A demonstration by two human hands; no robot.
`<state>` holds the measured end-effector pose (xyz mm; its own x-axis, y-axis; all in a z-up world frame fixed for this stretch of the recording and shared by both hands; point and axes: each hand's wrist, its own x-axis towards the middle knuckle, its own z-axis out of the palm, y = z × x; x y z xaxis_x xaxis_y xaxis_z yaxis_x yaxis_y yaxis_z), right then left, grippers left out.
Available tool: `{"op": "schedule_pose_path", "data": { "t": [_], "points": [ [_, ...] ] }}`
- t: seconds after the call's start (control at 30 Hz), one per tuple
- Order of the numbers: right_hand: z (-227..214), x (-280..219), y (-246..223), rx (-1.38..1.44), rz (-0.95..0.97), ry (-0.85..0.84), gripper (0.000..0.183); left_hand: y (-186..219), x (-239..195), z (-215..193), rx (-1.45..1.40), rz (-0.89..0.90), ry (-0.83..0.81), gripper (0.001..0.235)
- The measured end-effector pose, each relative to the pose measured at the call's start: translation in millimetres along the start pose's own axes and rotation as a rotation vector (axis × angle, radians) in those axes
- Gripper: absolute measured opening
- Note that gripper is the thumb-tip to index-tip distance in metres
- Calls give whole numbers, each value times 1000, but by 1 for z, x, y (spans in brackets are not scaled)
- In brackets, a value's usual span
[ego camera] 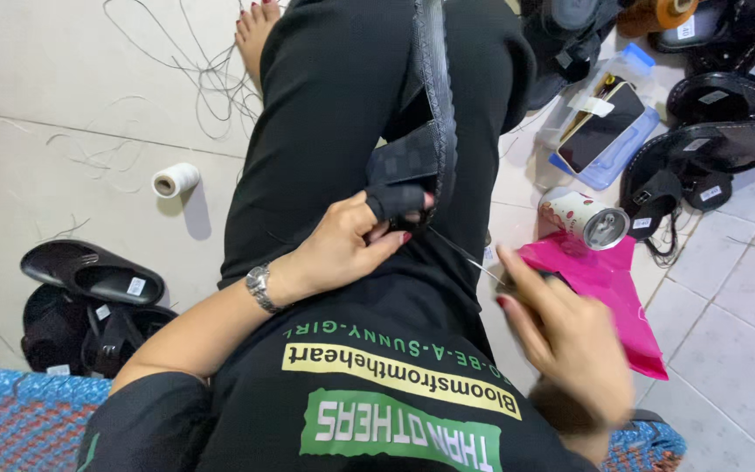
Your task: The person sits on the floor and sews a black shoe using a needle and thread. They repeatedly push the needle through the shoe material and pull the thread to secure the stitches.
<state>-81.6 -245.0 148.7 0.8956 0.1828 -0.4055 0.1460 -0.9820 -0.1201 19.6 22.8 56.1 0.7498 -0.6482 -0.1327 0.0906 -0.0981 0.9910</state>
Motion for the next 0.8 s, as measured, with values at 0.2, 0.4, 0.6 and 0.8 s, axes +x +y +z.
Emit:
{"op": "schedule_pose_path", "data": {
  "t": [0.2,0.4,0.6,0.8],
  "points": [
    [78,48,-14,1186,21,325,17,-20,9,11,45,133,193,41],
    [64,54,-10,1523,-50,292,11,-34,11,20,56,170,288,44],
    [104,56,49,1312,-51,243,11,-60,11,18,162,168,231,25],
    [52,71,-14,1170,-270,88,21,-28,-9,7,181,-68,198,25]
  ]
}}
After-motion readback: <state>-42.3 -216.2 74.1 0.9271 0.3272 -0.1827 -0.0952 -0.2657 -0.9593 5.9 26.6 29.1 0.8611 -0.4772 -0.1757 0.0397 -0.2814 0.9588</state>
